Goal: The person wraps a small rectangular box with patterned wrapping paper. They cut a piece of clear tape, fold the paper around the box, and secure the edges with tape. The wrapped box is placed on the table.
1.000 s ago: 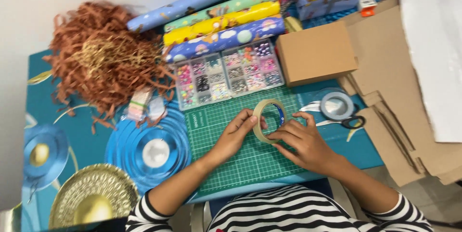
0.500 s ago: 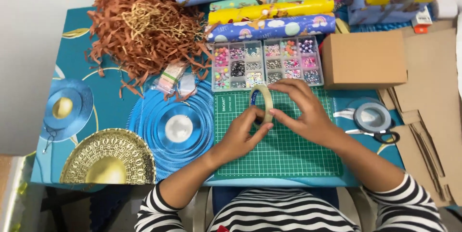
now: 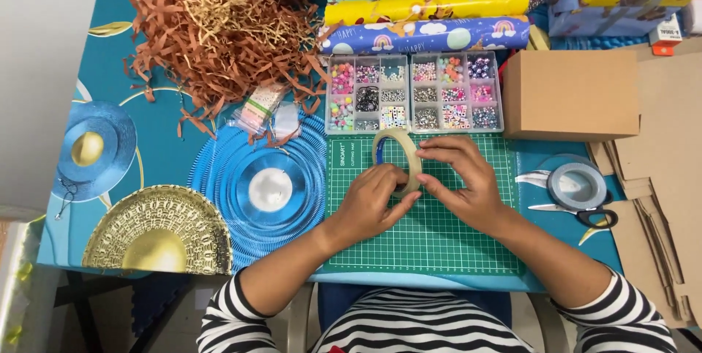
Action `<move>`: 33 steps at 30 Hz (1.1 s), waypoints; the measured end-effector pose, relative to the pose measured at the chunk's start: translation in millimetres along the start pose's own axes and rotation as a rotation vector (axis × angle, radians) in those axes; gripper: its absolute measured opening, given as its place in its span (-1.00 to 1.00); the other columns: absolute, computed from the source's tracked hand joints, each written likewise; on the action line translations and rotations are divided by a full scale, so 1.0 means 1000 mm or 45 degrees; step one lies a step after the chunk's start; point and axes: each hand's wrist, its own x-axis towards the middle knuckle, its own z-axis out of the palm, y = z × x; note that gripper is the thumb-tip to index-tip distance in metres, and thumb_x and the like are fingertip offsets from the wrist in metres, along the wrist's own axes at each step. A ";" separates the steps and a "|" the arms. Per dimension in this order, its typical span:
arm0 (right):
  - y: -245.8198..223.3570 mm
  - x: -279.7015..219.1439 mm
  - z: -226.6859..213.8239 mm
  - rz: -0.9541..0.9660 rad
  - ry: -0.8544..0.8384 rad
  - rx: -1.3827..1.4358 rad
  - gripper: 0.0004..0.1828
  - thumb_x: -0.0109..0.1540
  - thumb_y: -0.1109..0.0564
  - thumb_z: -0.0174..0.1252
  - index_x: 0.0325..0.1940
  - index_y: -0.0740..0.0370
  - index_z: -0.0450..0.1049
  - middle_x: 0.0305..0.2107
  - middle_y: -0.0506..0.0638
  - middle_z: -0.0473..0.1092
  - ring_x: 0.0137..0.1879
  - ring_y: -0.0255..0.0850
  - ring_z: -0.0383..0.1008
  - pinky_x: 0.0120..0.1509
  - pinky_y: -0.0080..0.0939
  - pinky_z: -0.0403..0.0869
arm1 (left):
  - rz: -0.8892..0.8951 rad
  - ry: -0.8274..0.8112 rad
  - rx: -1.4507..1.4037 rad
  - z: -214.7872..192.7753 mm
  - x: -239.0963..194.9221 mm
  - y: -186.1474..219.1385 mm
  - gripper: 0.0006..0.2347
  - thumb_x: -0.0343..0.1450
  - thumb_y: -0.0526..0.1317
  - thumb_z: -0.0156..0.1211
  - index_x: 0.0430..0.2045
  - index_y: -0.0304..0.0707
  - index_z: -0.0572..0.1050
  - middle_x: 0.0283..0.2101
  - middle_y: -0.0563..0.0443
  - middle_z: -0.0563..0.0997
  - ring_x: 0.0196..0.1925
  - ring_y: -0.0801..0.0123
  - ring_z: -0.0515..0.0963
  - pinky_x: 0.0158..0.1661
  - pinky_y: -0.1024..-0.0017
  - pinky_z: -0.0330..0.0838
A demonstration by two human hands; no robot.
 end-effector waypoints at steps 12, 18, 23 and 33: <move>-0.002 0.001 -0.001 0.055 -0.012 0.086 -0.73 0.28 0.25 0.39 0.07 0.24 0.63 -0.01 0.12 0.54 0.18 0.13 0.57 0.27 0.20 0.50 | 0.023 0.024 0.031 0.003 0.000 -0.001 -0.83 0.50 -0.27 0.38 -0.23 -0.35 0.47 -0.34 -0.09 0.54 -0.33 0.05 0.65 -0.32 0.23 0.55; 0.005 -0.001 -0.002 0.120 -0.041 0.193 -0.77 0.28 0.25 0.38 0.03 0.24 0.62 -0.02 0.13 0.55 0.17 0.12 0.58 0.26 0.19 0.50 | 0.068 0.023 0.082 -0.001 0.002 -0.002 -0.84 0.50 -0.27 0.37 -0.24 -0.35 0.49 -0.34 -0.09 0.55 -0.32 0.06 0.66 -0.31 0.24 0.55; 0.006 0.001 -0.007 0.174 -0.059 0.196 -0.87 0.34 0.25 0.31 -0.01 0.25 0.61 -0.03 0.14 0.52 0.20 0.14 0.58 0.30 0.23 0.48 | 0.091 -0.003 0.084 -0.002 0.002 0.000 -0.83 0.48 -0.27 0.39 -0.25 -0.36 0.50 -0.35 -0.10 0.56 -0.32 0.08 0.66 -0.30 0.25 0.56; 0.009 -0.012 -0.001 0.005 -0.020 -0.045 -0.92 0.47 0.25 0.10 -0.11 0.22 0.49 -0.07 0.07 0.31 0.26 0.20 0.46 0.40 0.22 0.42 | -0.349 0.009 -0.498 0.012 -0.010 0.020 -0.82 0.47 -0.28 0.43 -0.29 -0.32 0.49 -0.41 -0.07 0.56 -0.39 0.18 0.67 -0.41 0.39 0.58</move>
